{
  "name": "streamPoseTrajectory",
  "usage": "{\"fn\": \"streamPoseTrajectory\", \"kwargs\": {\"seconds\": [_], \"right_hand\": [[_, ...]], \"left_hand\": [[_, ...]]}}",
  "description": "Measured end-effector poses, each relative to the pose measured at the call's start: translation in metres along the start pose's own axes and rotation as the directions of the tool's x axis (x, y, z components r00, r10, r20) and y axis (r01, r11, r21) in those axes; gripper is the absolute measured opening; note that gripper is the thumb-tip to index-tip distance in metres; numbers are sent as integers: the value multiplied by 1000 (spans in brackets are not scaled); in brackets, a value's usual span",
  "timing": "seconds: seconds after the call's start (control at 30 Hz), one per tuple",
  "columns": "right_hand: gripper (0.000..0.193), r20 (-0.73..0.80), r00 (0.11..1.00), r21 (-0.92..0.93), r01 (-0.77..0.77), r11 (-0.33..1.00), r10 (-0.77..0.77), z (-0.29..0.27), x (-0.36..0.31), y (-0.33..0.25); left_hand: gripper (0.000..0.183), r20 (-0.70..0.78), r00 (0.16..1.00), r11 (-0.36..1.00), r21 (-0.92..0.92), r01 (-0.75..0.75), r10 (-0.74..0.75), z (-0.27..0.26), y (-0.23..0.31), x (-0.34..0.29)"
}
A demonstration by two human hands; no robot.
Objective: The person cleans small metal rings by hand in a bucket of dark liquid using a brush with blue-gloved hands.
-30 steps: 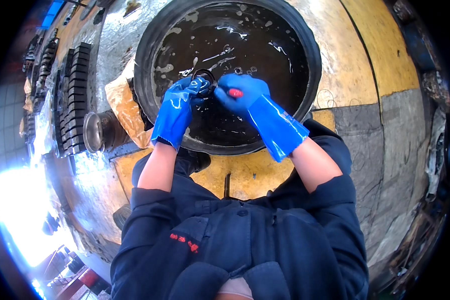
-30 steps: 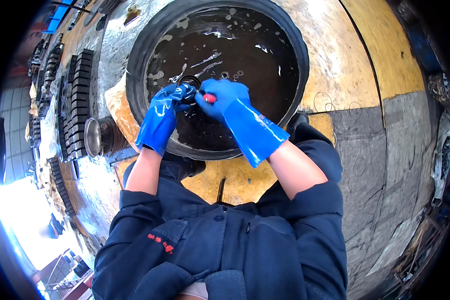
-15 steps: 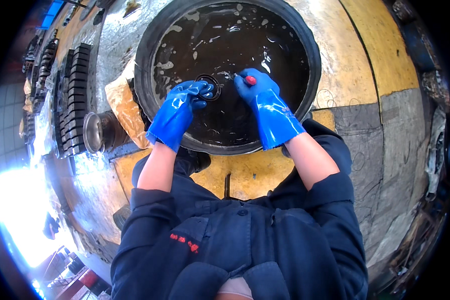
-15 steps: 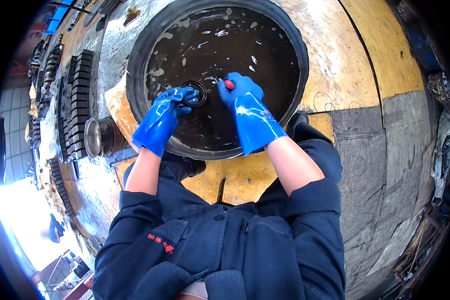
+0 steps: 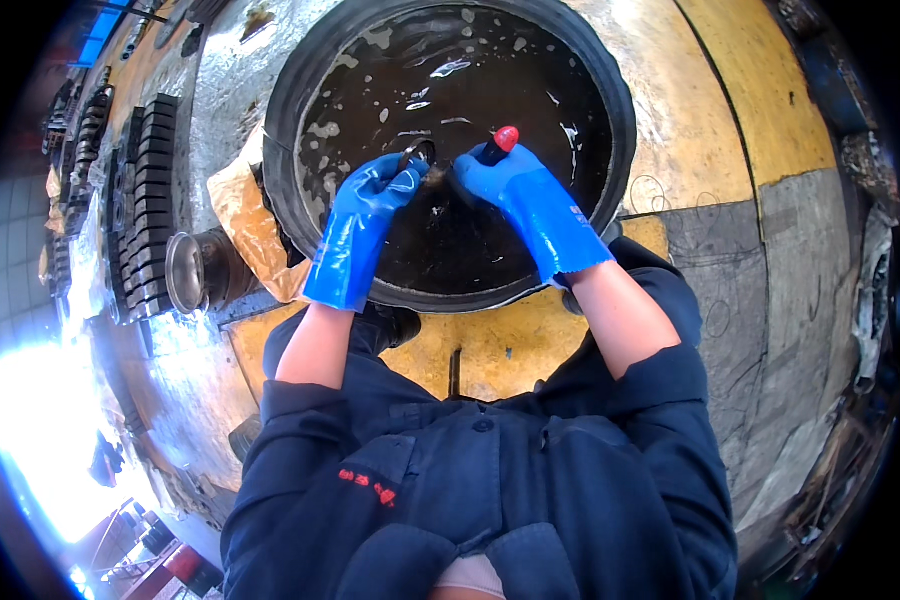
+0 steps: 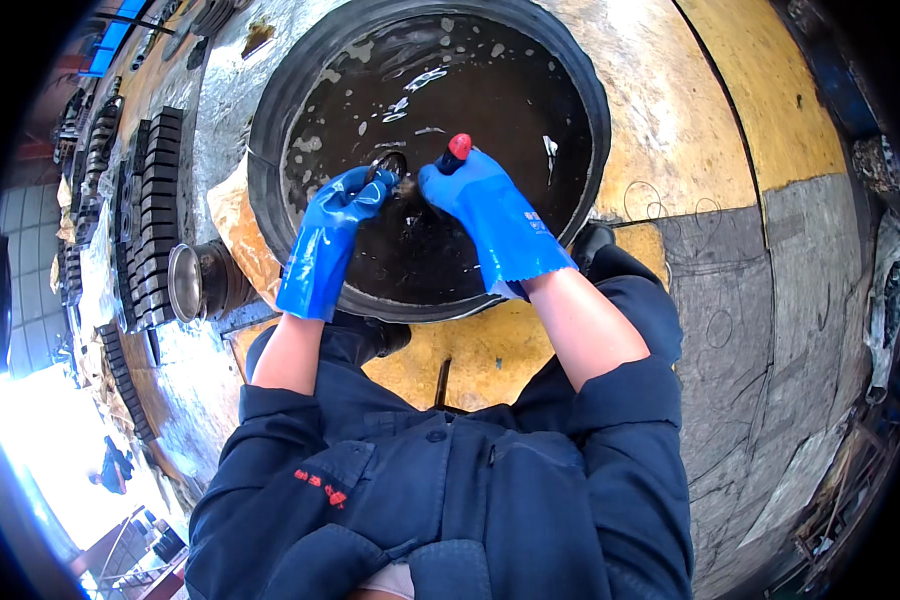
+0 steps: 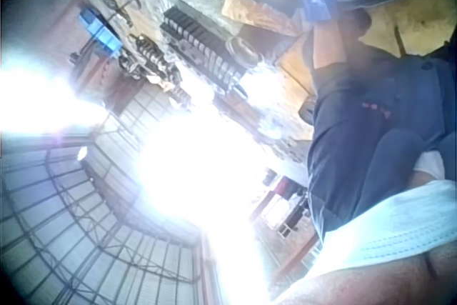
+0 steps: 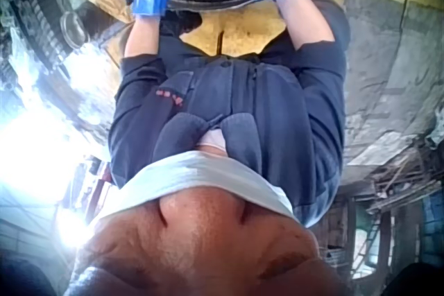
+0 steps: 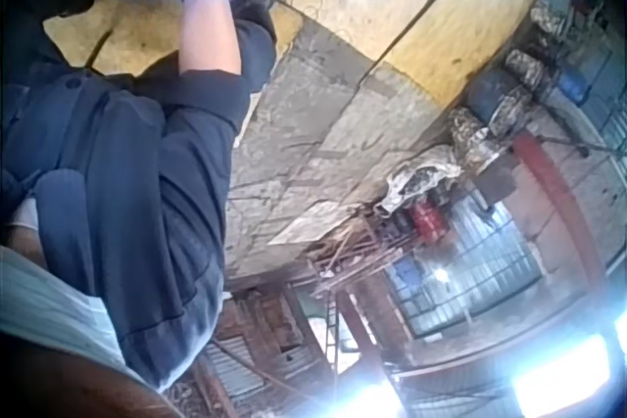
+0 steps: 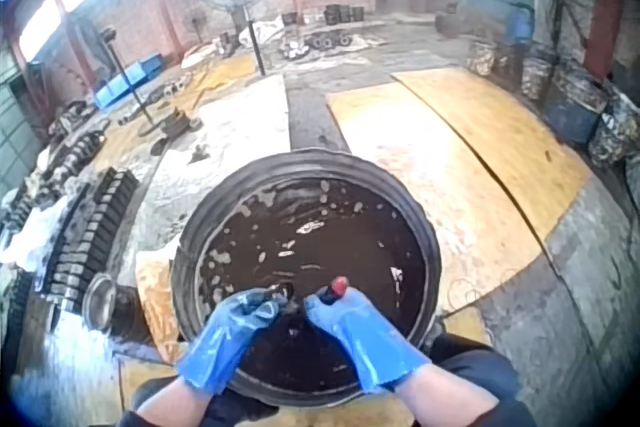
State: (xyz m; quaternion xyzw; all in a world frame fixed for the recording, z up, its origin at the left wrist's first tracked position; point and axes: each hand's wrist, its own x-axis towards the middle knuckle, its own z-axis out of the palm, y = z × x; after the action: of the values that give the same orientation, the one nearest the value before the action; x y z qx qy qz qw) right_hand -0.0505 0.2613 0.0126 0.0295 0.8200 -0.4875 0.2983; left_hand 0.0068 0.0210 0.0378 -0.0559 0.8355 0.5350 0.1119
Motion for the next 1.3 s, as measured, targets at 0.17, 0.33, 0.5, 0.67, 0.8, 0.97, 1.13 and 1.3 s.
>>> {"fn": "streamPoseTrajectory", "kwargs": {"seconds": [0.17,0.33,0.5,0.67,0.8,0.97,1.13,1.3], "right_hand": [[44,-41,994,248,104,963,-97,0,-16,-1],[46,74,988,368,101,924,-137,-4,-14,5],[39,12,990,513,113,851,-138,-7,-28,-8],[36,14,991,499,108,860,-133,-14,-15,-5],[42,123,964,262,196,945,-234,-12,-9,-6],[44,139,970,154,179,972,-200,-6,-2,1],[45,-100,995,-222,-40,974,18,0,-8,-12],[34,-238,964,182,160,970,-115,-13,7,8]], "left_hand": [[33,-58,859,828,308,-469,509,13,-44,15],[41,133,602,408,620,-670,787,23,-23,13],[34,-107,826,828,176,-532,554,33,-25,6],[35,-238,942,971,106,-216,235,-3,-9,1],[42,-48,996,958,-280,58,-74,0,-6,-5],[43,119,984,947,-278,162,-133,3,8,-5],[37,136,972,944,-244,222,-194,-9,6,-10],[38,43,967,965,-71,254,-251,-6,0,-7]]}}
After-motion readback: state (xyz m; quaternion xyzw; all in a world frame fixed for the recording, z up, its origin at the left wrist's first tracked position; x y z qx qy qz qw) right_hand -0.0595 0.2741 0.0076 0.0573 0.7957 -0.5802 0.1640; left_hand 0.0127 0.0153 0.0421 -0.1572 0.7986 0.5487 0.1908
